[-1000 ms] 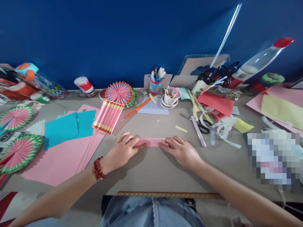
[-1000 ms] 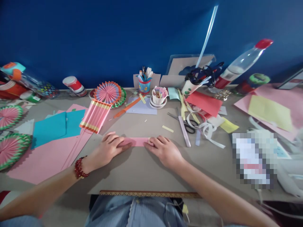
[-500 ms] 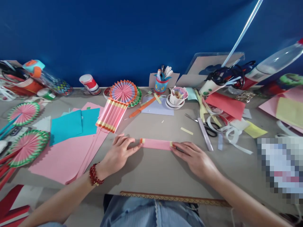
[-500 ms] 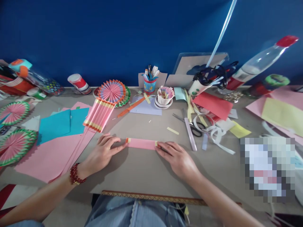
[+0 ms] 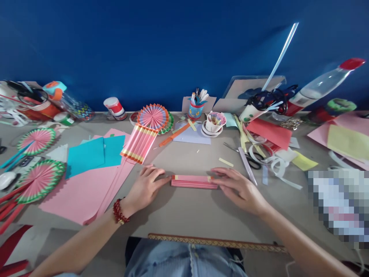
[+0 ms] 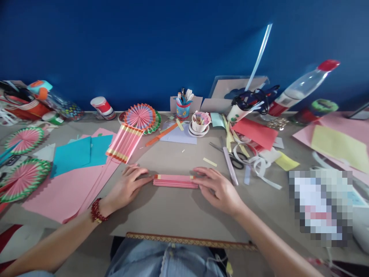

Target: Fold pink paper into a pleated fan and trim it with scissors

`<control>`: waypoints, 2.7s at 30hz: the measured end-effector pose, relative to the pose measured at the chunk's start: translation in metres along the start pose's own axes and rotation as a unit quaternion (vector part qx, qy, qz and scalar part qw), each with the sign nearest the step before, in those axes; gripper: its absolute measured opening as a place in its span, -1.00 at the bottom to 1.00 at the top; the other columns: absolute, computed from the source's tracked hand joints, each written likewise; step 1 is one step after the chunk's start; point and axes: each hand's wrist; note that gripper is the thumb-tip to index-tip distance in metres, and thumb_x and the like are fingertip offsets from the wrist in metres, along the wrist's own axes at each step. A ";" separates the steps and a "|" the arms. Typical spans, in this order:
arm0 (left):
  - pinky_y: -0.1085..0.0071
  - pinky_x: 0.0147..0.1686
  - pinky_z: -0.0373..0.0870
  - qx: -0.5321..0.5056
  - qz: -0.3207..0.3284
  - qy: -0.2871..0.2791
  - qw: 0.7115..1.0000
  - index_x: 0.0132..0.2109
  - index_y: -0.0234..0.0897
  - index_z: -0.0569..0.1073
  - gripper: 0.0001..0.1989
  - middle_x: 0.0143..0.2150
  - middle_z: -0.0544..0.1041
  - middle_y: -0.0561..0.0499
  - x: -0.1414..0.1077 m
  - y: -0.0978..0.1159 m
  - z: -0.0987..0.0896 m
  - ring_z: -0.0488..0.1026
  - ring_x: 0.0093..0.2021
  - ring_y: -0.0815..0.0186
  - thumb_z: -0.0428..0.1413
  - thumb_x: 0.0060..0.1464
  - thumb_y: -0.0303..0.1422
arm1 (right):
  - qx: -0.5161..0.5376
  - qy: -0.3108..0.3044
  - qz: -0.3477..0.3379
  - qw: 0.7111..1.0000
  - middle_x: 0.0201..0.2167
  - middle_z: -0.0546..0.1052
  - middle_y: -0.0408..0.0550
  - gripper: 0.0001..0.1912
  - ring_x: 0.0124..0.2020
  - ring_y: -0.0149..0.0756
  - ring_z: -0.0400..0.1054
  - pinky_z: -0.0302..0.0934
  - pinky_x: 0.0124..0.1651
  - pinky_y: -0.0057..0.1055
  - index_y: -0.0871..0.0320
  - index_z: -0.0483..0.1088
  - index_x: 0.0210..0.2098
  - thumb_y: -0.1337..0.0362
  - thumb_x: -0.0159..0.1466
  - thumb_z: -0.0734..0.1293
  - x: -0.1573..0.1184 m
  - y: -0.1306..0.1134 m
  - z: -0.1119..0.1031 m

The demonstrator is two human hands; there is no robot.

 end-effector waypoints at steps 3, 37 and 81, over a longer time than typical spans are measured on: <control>0.02 0.20 0.21 -0.024 -0.004 0.009 1.000 0.07 -0.18 0.46 -0.65 0.02 0.46 -0.09 0.001 0.001 0.001 0.36 0.01 0.15 -0.09 0.27 -0.52 | -0.033 0.021 -0.011 0.999 -0.03 0.52 0.07 -0.77 -0.07 -0.16 0.44 0.35 -0.02 -0.22 0.06 0.55 -0.13 0.24 0.36 0.25 0.011 -0.006 0.003; 0.42 -0.37 0.27 -0.236 -0.113 0.134 0.956 -0.33 -0.26 0.35 -0.73 -0.43 0.38 0.05 0.044 0.072 -0.021 0.32 -0.41 0.35 -0.11 0.35 -0.36 | -0.133 0.193 -0.126 0.964 -0.12 0.54 0.13 -0.55 -0.09 -0.09 0.40 0.27 -0.01 -0.17 0.21 0.30 0.11 0.10 0.33 0.35 0.031 -0.071 0.006; 0.23 -0.07 0.37 -0.001 0.089 -0.007 0.996 -0.04 -0.27 0.45 -0.76 -0.17 0.51 -0.09 0.008 0.037 0.009 0.42 -0.15 0.21 -0.09 0.32 -0.52 | -0.162 0.002 -0.168 0.972 -0.26 0.58 0.01 -0.75 -0.23 -0.24 0.40 0.27 -0.15 -0.29 0.18 0.51 -0.17 0.45 0.38 0.19 -0.004 -0.024 0.030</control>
Point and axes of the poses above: each hand's wrist, its own x-axis towards the middle knuckle, its own z-axis out of the palm, y = z × x
